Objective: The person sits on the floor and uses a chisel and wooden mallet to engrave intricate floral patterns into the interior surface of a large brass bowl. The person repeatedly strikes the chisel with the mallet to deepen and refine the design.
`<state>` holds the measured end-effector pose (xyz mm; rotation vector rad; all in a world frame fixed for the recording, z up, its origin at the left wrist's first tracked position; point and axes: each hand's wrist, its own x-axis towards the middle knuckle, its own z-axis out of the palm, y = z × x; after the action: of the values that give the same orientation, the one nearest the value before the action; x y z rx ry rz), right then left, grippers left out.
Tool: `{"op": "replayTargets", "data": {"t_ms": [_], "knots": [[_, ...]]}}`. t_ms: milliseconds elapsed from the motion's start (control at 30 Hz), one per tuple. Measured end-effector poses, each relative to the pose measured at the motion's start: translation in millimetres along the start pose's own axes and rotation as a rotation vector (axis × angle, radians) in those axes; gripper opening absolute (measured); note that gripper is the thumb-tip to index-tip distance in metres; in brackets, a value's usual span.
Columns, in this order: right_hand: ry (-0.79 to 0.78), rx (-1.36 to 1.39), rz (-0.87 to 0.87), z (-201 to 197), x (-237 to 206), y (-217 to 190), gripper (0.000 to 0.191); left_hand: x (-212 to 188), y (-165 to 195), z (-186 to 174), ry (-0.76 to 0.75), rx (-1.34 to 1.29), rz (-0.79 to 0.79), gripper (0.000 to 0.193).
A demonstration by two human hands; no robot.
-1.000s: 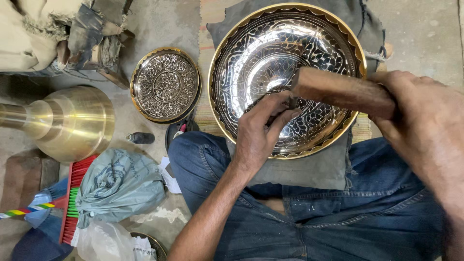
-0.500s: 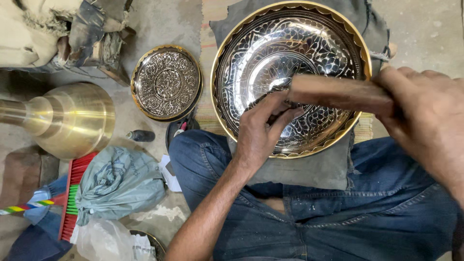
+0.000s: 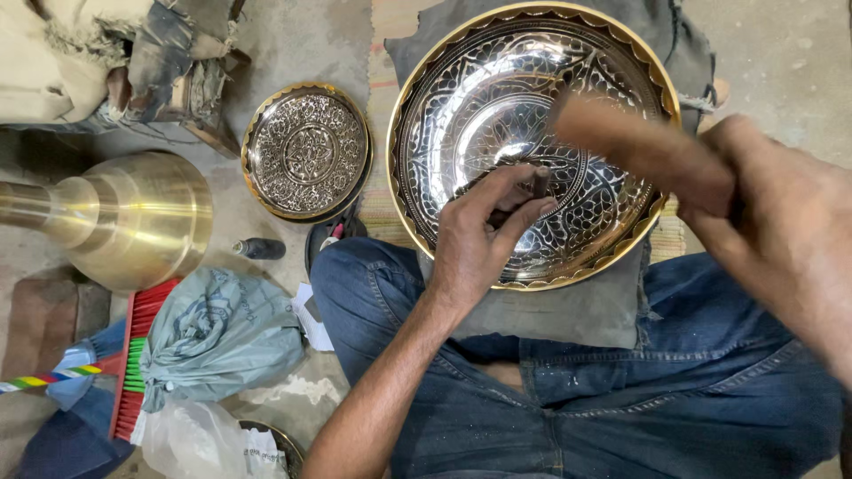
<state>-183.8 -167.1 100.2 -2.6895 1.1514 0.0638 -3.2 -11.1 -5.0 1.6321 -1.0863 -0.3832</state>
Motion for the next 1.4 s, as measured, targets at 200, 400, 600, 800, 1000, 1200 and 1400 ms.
{"op": "replayTargets", "data": {"t_ms": [200,400,600,800,1000,1200,1400], "knots": [[0.112,-0.099,-0.226,-4.7,0.6,0.7,0.031,-1.2,-1.0,-0.6,-0.013,0.051,-0.032,0.038],[0.228,-0.224,-0.368,-2.4,-0.9,4.2,0.034,0.3,2.4,-1.5,0.017,-0.011,0.001,0.037],[0.255,0.187,-0.127,1.6,-3.2,1.9,0.029,-0.4,5.4,-1.4,0.005,-0.077,0.015,0.035],[0.285,-0.337,-0.386,3.4,-2.5,4.2,0.031,0.1,3.6,-2.0,-0.002,0.038,0.002,0.035],[0.24,-0.27,-0.335,6.4,-1.7,8.5,0.03,-0.8,0.5,-1.3,-0.027,0.051,0.001,0.031],[0.244,-0.274,-0.332,9.0,-5.6,8.8,0.033,-0.6,3.1,-1.6,-0.011,0.062,0.038,0.033],[0.172,0.186,-0.087,4.1,-1.7,6.4,0.04,-0.3,5.8,-2.7,0.001,-0.051,0.044,0.033]]}}
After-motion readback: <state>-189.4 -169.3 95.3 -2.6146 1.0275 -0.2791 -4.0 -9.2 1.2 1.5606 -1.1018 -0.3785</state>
